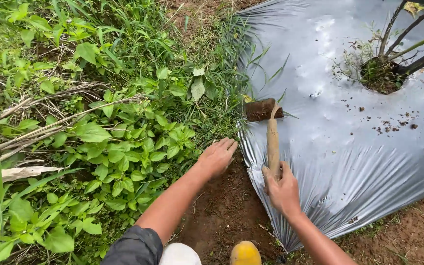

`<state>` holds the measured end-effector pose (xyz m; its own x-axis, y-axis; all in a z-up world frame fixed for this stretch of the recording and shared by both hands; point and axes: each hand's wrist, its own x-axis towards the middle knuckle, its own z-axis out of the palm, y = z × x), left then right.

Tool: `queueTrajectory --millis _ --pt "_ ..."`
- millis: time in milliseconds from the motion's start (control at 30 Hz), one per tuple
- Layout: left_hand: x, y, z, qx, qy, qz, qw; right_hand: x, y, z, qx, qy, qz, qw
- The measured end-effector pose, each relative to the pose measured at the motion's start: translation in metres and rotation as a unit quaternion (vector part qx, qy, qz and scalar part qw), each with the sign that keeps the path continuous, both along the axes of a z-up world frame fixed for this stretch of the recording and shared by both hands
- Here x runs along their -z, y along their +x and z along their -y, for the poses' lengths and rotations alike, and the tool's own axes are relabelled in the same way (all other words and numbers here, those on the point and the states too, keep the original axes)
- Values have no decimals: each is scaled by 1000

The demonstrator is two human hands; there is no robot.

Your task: The person uses a hoe to loosen soil and uproot weeds along the edge of a plastic-covered garden bed. They then pull the remaining weeds by hand and gather them into a pile on the ground.

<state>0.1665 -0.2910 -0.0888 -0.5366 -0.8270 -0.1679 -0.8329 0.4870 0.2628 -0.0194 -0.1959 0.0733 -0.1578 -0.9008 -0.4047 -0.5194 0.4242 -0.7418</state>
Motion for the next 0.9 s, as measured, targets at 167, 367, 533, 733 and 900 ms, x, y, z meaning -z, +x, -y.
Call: queueTrajectory --millis 167,367,533,733,900 --pt "-23 -24 39 75 -7 43 996 44 -19 18 16 -58 -19 998" --pt "25 -27 97 80 -9 56 995 84 -49 39 26 -38 15 999" --pt "41 0 118 16 -50 233 971 94 -48 43 56 -37 56 996" --pt "98 10 121 -84 -92 252 960 99 -41 44 43 -63 -21 997" --pt "116 12 110 -124 -42 174 976 103 -42 44 37 -57 -39 997"
